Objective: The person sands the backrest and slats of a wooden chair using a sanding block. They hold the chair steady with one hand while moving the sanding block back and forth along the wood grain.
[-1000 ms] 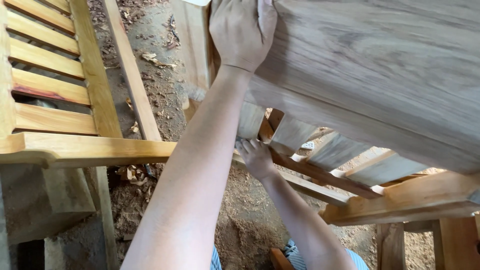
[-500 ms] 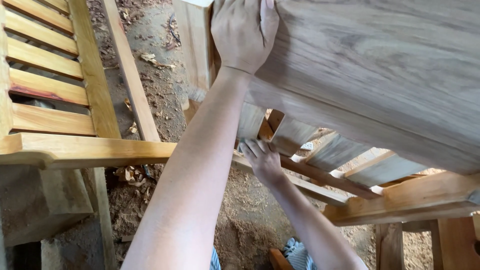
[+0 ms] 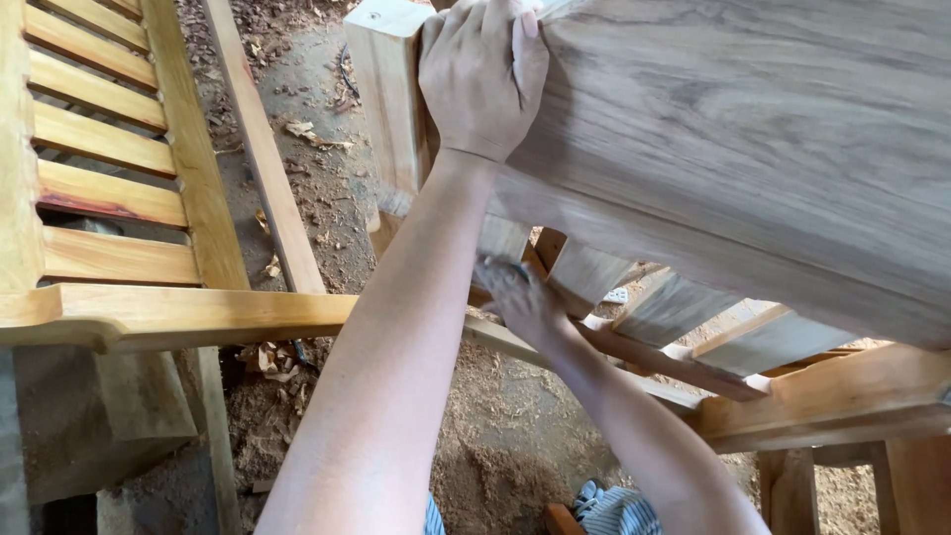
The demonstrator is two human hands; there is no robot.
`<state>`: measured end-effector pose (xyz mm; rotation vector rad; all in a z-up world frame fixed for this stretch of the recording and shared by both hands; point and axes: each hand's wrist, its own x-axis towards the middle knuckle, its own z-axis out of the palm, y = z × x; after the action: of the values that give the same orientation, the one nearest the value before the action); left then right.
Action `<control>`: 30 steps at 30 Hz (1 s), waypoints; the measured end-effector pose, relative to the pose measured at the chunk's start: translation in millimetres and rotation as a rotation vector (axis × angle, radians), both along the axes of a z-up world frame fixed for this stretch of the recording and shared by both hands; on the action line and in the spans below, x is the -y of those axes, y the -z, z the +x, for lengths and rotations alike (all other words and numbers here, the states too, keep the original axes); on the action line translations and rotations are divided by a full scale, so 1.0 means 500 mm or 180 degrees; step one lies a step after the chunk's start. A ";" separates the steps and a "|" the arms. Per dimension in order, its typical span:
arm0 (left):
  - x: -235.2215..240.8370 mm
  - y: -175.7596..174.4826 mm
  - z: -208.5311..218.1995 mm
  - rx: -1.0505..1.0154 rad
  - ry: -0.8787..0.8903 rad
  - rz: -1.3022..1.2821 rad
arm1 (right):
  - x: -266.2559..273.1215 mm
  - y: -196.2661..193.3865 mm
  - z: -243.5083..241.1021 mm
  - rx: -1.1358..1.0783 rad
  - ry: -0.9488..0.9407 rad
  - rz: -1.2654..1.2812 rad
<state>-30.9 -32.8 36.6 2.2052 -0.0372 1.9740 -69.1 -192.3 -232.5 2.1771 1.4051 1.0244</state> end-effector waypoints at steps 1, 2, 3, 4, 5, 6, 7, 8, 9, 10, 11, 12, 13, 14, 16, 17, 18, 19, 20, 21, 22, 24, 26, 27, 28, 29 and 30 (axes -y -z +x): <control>-0.002 -0.002 0.002 -0.0057 0.0008 -0.0042 | -0.013 -0.043 0.010 0.0332 0.0093 0.0334; -0.004 -0.004 0.004 -0.0115 0.0017 -0.0083 | -0.028 -0.086 0.019 0.0660 0.0190 0.0670; -0.005 -0.008 -0.002 -0.0126 0.0009 -0.0103 | -0.030 -0.085 0.012 0.0648 0.0181 0.0651; -0.005 -0.012 -0.007 -0.0024 0.0070 -0.0070 | -0.032 -0.083 0.005 0.0641 0.0364 0.0638; -0.003 -0.019 -0.009 0.0083 0.0157 -0.0021 | -0.034 -0.084 0.001 0.0641 0.0571 0.0637; 0.004 -0.014 -0.013 0.0077 0.0172 -0.0026 | -0.023 -0.043 -0.010 0.0637 0.0587 0.0630; 0.004 -0.019 -0.014 0.0008 0.0164 -0.0078 | -0.021 -0.009 -0.008 0.0459 0.0442 0.0601; 0.004 -0.023 -0.017 -0.0062 0.0156 -0.0130 | -0.019 0.025 -0.005 0.0281 0.0298 0.0569; 0.004 -0.018 -0.017 -0.0067 0.0154 -0.0131 | -0.007 0.033 -0.007 0.0275 0.0296 0.0567; 0.003 -0.013 -0.015 -0.0069 0.0118 -0.0088 | 0.006 0.041 -0.008 0.0099 0.0033 0.0632; -0.001 -0.014 -0.013 -0.0056 0.0081 -0.0029 | 0.013 0.045 -0.005 -0.0064 -0.0232 0.0710; -0.006 -0.021 -0.014 -0.0048 0.0078 -0.0015 | 0.010 -0.019 -0.010 -0.0055 -0.0236 0.0724; -0.005 -0.021 -0.016 -0.0103 0.0130 -0.0011 | 0.017 -0.078 -0.025 -0.0041 0.0081 0.0123; -0.003 -0.020 -0.018 -0.0158 0.0183 -0.0007 | 0.022 -0.136 -0.038 -0.0029 0.0387 -0.0484; -0.006 -0.021 -0.025 -0.0395 0.0173 -0.0056 | 0.011 -0.145 -0.037 -0.0230 0.0479 -0.0344; -0.005 -0.018 -0.030 -0.0676 0.0192 -0.0098 | 0.008 -0.147 -0.042 -0.0476 0.0597 -0.0204; 0.001 -0.004 -0.046 -0.0678 0.0191 -0.0098 | 0.008 -0.116 -0.052 -0.0478 0.0595 -0.0204; 0.007 0.009 -0.061 -0.0469 0.0585 0.0013 | 0.008 -0.086 -0.061 -0.0746 0.0459 0.0330; 0.013 0.022 -0.077 -0.0266 0.0993 0.0129 | 0.009 -0.057 -0.070 -0.1012 0.0316 0.0865; 0.039 0.068 -0.125 -0.0252 0.0998 0.0136 | 0.012 -0.025 -0.069 -0.0998 0.0319 0.0872; 0.065 0.113 -0.174 -0.0458 0.1232 -0.0247 | 0.014 0.006 -0.069 -0.1114 0.0466 0.0503; 0.110 0.215 -0.252 -0.0615 0.1455 -0.0606 | 0.010 -0.034 -0.070 -0.1171 0.0585 0.0140; 0.160 0.344 -0.330 -0.1469 0.1388 -0.1602 | 0.006 -0.160 -0.110 -0.2006 0.0980 -0.0976; 0.181 0.375 -0.341 -0.1456 0.1370 -0.1620 | 0.006 -0.187 -0.112 -0.1996 0.0963 -0.0997; 0.201 0.405 -0.351 -0.1695 0.1354 -0.2281 | 0.007 -0.214 -0.113 -0.2158 0.1086 -0.1465; 0.218 0.433 -0.359 -0.1935 0.1341 -0.2924 | 0.004 -0.243 -0.112 -0.2316 0.1222 -0.1913; 0.226 0.441 -0.349 -0.1924 0.1335 -0.2923 | 0.016 -0.230 -0.105 -0.2306 0.1214 -0.1913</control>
<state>-205.3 -145.7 -183.7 1.8244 0.3729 0.7837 -121.8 -200.5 -117.3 2.2570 1.2363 -0.3386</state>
